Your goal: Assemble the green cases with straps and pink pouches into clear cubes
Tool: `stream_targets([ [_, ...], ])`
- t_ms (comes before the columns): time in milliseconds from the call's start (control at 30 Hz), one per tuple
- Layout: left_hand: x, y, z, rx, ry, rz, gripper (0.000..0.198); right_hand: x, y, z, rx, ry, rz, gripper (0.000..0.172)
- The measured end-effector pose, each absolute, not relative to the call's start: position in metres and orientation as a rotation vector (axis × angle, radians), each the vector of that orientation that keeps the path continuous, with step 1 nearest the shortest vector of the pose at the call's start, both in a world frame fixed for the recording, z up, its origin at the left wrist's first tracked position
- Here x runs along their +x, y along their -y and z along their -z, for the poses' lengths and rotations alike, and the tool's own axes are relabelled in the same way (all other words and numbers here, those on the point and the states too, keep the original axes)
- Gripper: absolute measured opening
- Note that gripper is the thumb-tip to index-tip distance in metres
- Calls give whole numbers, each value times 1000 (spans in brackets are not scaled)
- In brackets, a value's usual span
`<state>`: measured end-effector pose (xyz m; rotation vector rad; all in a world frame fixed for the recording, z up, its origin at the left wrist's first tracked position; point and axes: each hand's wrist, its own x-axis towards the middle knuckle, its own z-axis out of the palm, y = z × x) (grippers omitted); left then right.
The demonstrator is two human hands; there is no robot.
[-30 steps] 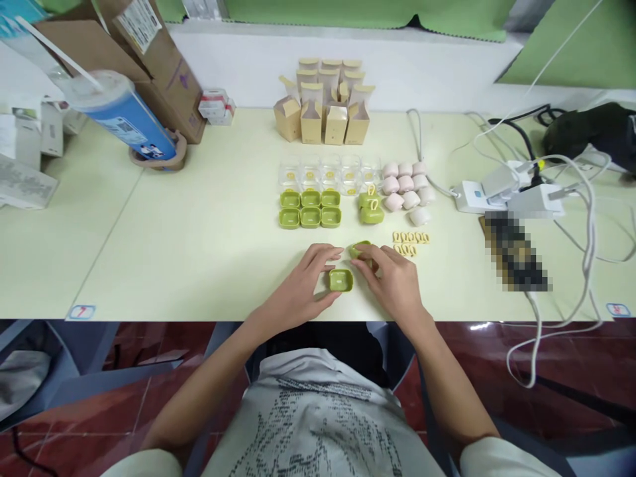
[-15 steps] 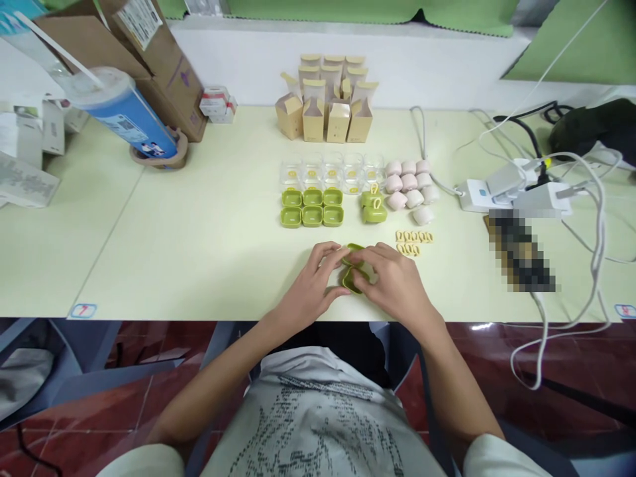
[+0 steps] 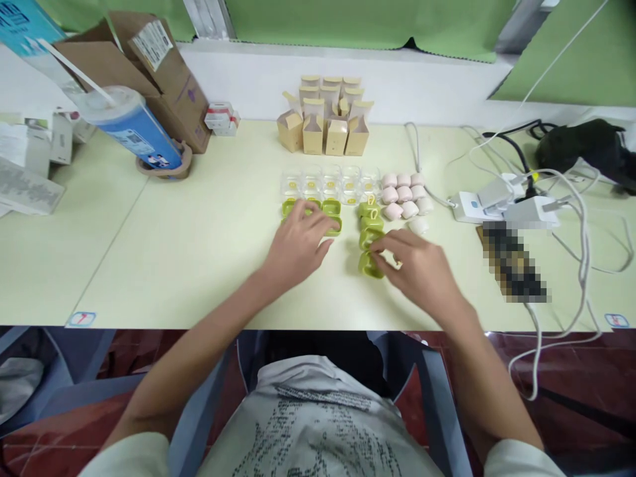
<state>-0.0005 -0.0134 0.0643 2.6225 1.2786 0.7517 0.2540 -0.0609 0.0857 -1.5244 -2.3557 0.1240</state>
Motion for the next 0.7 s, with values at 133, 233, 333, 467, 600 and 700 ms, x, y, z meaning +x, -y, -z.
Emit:
stream_targets([
  [133, 15, -39, -79, 2593, -1366, -414, 50, 261, 18, -111, -1564, 2338, -9, 16],
  [233, 27, -54, -76, 2599, -1388, -344, 61, 248, -12, -112, -1620, 2457, -80, 20],
  [333, 31, -56, -68, 2546, -1429, -423, 63, 235, -29, -105, -1655, 2566, -87, 23],
  [467, 28, -59, -58, 2493, -1428, -524, 62, 227, -40, -99, -1612, 2691, -26, 24],
  [600, 25, -63, -52, 2495, -1431, -567, 61, 223, -47, -97, -1592, 2741, 24, 26],
  [700, 26, -62, -51, 2482, -1444, -546, 60, 220, -50, -93, -1595, 2766, 33, 28],
])
